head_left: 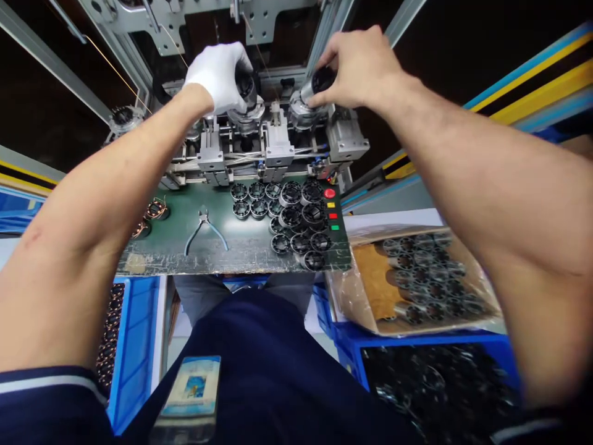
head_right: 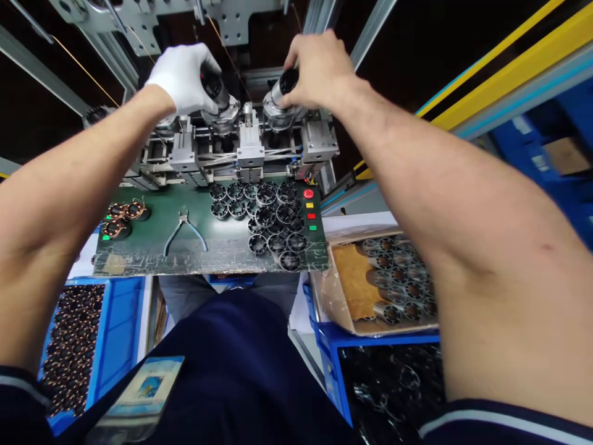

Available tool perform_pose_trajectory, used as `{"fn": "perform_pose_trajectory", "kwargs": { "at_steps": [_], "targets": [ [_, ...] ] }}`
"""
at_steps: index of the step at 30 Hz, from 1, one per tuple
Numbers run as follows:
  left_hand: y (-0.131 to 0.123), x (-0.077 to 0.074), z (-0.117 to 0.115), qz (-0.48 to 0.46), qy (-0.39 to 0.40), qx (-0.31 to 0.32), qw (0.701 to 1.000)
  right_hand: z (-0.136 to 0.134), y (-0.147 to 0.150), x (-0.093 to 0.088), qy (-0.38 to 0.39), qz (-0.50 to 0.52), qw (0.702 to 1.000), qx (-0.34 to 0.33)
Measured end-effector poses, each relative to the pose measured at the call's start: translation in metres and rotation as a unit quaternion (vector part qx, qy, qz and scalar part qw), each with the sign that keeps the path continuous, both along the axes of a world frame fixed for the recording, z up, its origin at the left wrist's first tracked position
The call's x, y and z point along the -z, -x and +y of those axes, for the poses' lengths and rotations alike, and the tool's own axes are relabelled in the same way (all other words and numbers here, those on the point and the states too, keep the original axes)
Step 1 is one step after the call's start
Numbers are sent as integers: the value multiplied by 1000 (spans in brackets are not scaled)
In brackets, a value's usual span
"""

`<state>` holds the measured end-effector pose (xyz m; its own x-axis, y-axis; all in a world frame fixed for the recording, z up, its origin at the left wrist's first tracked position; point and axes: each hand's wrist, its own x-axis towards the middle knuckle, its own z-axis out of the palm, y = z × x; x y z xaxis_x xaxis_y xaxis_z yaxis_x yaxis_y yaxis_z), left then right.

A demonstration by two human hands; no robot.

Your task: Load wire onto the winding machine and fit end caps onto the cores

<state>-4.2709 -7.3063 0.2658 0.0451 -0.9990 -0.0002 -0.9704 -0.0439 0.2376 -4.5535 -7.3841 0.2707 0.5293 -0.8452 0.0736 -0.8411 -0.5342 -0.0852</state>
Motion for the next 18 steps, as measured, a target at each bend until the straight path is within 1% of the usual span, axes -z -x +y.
{"fn": "perform_pose_trajectory", "kwargs": {
  "at_steps": [2,4,7,10,16,17,18],
  "targets": [
    [0,-5,-1,-61,-24,22,998,9,-2,-13,0,42,999,-17],
    [5,-15,-1,-112,-44,38,992,14,-6,-25,-2,58,998,-34],
    [17,-29,-3,-150,-76,51,985,7,-11,-29,-5,76,996,-48],
    [24,-37,-5,-178,-100,56,977,-15,-13,-24,1,108,991,-76],
    [22,-42,-15,-203,-116,85,969,-74,-10,-15,32,185,968,-166],
    [22,-43,-17,-219,-116,85,965,-86,-9,-10,17,181,967,-176],
    [23,-44,-19,-237,-115,86,961,-98,-9,-3,-18,131,976,-171]
  ]
}}
